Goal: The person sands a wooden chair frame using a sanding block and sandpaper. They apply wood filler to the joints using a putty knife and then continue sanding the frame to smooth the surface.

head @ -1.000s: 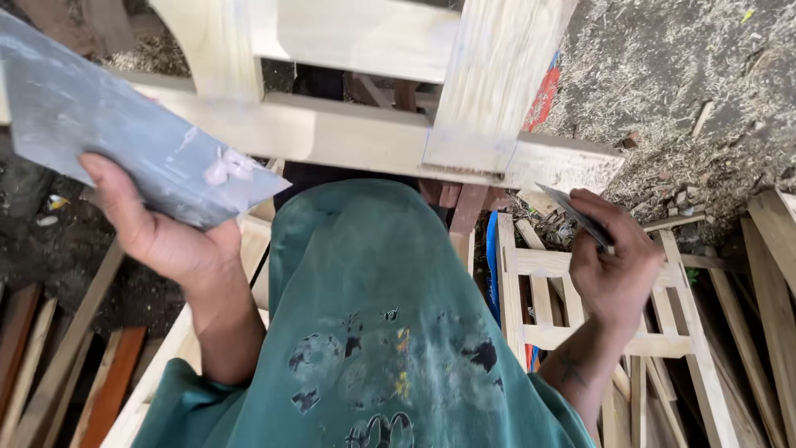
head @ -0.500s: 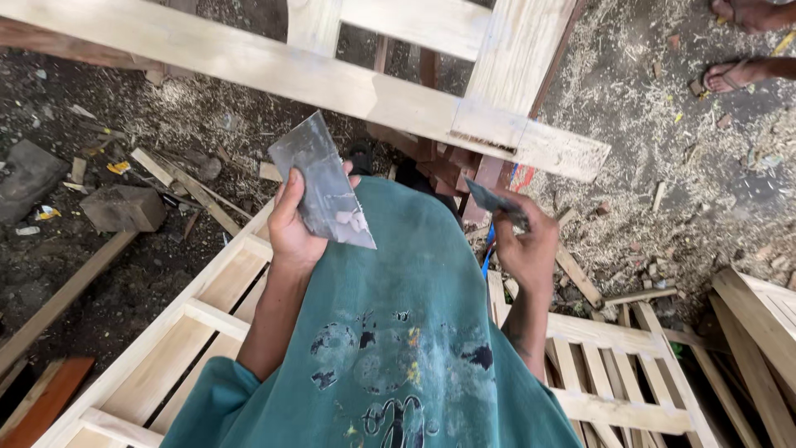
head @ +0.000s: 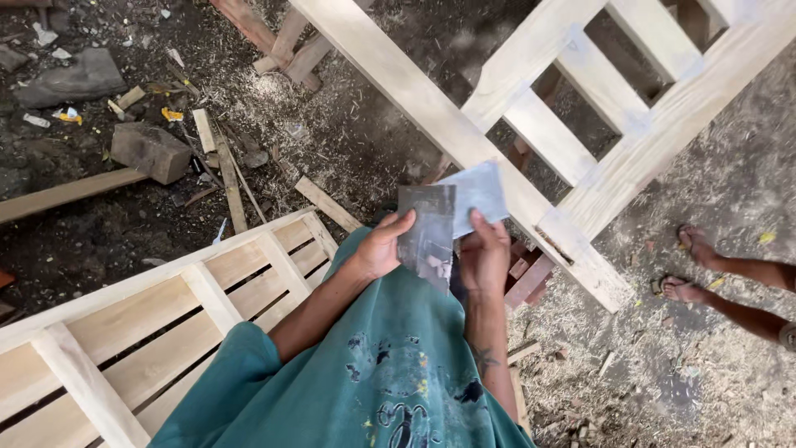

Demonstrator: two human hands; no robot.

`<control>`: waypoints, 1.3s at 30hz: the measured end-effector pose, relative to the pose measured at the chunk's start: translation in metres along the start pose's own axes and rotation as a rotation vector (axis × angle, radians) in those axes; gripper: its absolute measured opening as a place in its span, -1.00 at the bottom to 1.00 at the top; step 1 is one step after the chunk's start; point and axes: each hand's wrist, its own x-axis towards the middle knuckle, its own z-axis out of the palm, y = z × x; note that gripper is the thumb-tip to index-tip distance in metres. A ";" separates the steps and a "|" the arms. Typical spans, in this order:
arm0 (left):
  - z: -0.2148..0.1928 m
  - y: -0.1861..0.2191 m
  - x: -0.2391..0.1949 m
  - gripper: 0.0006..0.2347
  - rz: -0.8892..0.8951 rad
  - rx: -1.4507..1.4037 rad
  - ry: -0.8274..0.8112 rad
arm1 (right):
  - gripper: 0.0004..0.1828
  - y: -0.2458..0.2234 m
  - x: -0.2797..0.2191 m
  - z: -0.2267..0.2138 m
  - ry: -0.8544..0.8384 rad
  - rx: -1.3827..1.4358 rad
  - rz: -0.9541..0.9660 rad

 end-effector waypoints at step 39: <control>-0.071 0.443 0.027 -0.52 0.470 0.320 0.252 | -0.64 0.188 0.230 0.204 -0.342 -0.723 0.167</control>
